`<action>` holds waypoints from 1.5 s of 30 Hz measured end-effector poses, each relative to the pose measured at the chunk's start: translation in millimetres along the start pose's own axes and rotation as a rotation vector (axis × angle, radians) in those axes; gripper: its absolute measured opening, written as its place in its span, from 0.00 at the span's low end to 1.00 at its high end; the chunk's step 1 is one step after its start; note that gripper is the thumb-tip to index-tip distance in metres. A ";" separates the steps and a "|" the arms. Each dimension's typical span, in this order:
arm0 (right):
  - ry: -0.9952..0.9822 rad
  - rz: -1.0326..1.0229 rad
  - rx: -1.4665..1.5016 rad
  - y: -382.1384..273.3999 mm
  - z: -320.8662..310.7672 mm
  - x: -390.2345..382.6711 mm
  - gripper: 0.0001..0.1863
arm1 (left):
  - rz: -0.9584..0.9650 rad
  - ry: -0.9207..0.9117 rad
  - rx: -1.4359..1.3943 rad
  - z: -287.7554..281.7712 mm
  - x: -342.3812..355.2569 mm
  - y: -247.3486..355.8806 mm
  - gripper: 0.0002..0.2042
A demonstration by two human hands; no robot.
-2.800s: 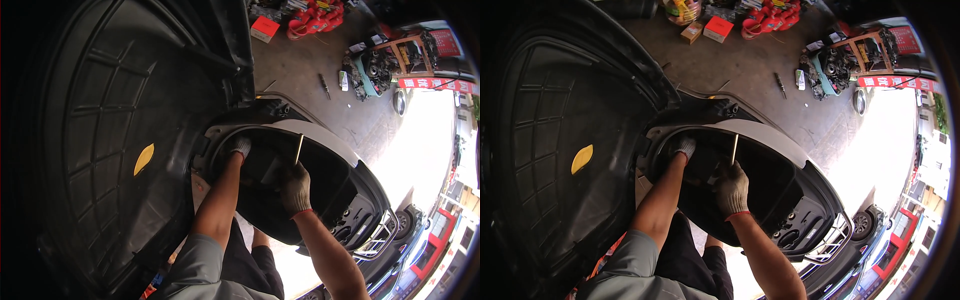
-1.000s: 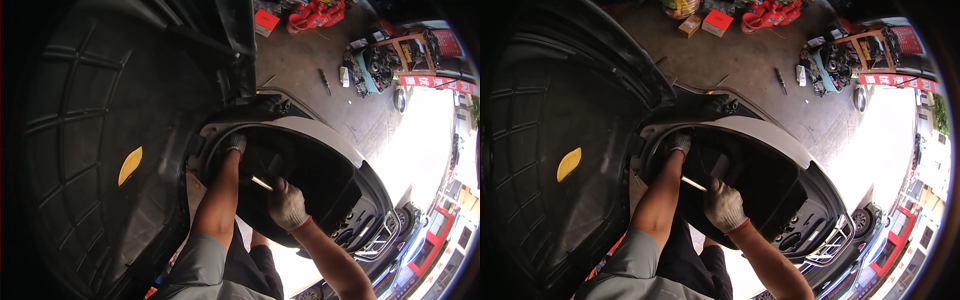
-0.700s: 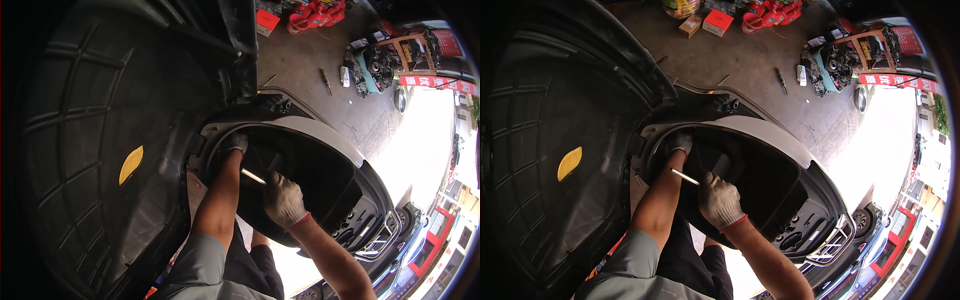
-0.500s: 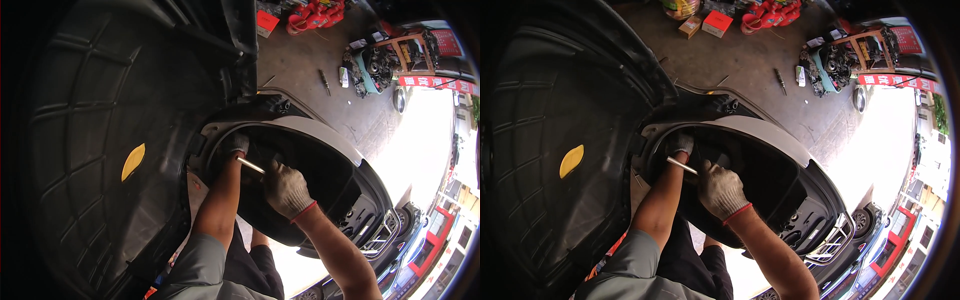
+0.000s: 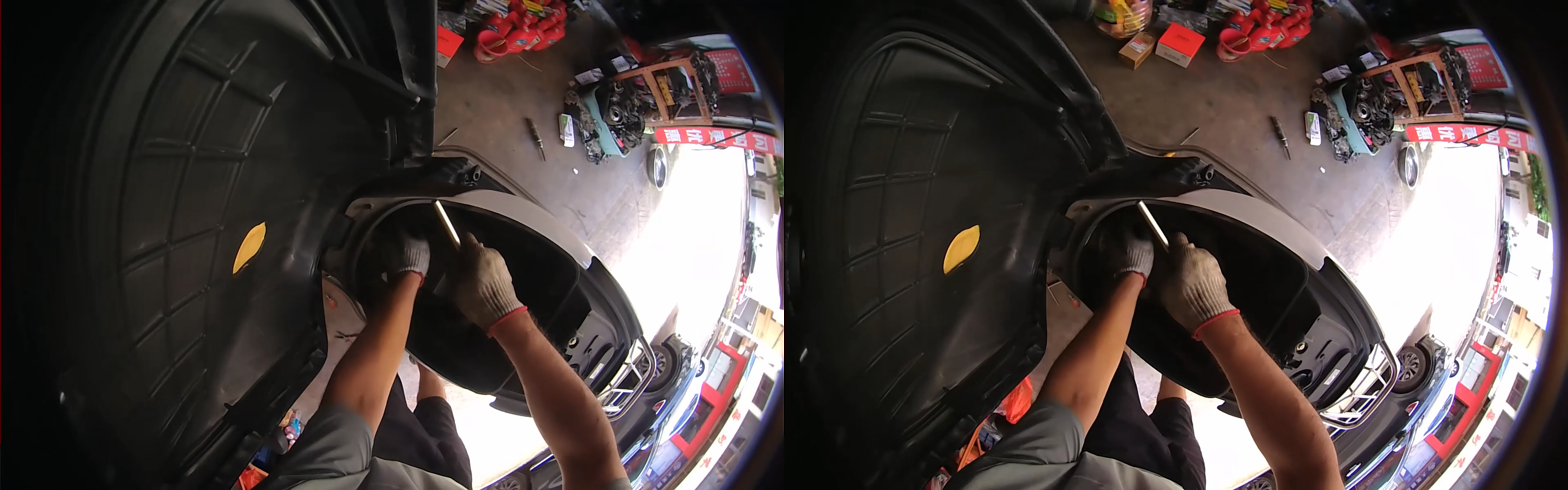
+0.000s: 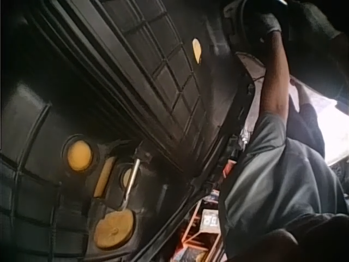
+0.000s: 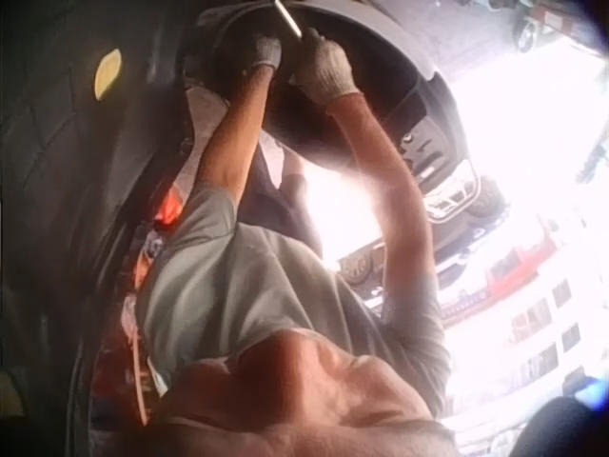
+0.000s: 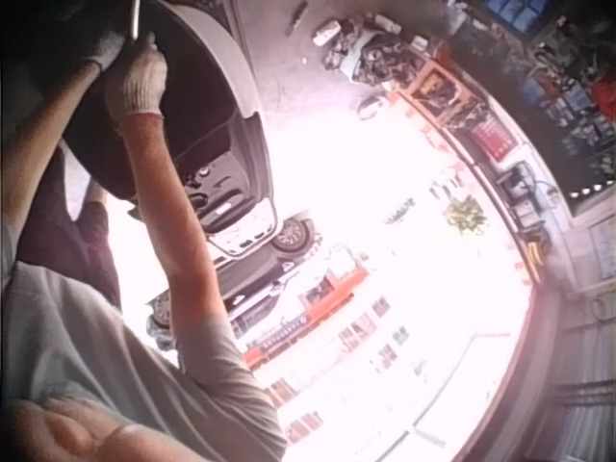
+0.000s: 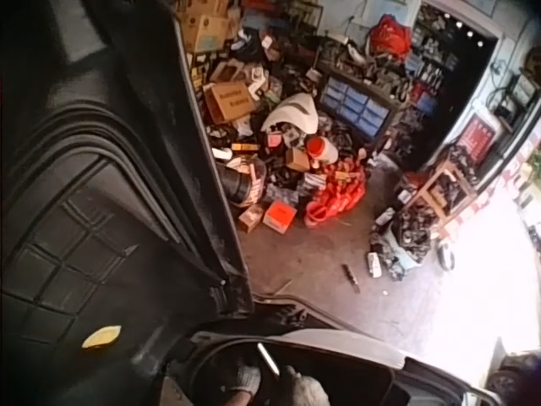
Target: Repairing components under the motorcycle seat compartment using tools.
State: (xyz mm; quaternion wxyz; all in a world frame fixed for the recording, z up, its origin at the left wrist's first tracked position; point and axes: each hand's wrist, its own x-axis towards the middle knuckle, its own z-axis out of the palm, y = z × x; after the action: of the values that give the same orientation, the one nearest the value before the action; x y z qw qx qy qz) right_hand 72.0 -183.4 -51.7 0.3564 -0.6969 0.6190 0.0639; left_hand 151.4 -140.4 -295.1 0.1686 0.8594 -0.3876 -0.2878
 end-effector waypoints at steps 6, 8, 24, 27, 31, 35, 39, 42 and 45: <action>0.016 -0.008 -0.029 -2.1 11.0 14.3 0.13 | -0.184 -0.370 -0.909 -43.7 -51.2 34.1 0.22; 0.045 -0.039 -0.005 4.9 17.5 12.3 0.12 | -0.261 -0.487 -1.006 -58.8 -52.5 46.3 0.20; -0.097 0.315 0.586 16.1 -4.5 9.9 0.11 | 0.273 -0.200 0.484 114.0 57.9 -56.6 0.18; 0.003 0.087 -0.079 43.1 1.1 -1.0 0.11 | 0.145 -0.053 -0.016 98.6 31.1 -15.9 0.19; -0.091 -0.018 -0.119 25.9 10.0 -15.3 0.14 | 0.156 -0.044 0.137 54.3 31.2 -18.4 0.19; 0.048 0.144 0.286 30.8 6.5 -6.0 0.12 | 0.213 -0.115 0.248 21.1 28.8 -1.8 0.20; -0.014 0.148 0.324 26.4 -4.9 13.3 0.13 | 0.144 -0.075 0.297 7.0 25.9 7.7 0.20; 0.029 0.101 0.253 24.4 4.0 13.4 0.12 | 0.185 -0.082 0.273 5.0 26.2 5.7 0.19; 0.113 0.045 0.110 10.2 5.3 7.9 0.09 | 0.224 -0.089 0.165 14.3 27.0 4.1 0.19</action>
State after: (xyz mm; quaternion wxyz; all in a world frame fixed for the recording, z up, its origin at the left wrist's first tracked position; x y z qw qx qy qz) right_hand 66.3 -186.5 -64.0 0.3573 -0.6645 0.6563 -0.0016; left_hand 154.5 -164.6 -313.9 0.1109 0.8081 -0.5104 -0.2724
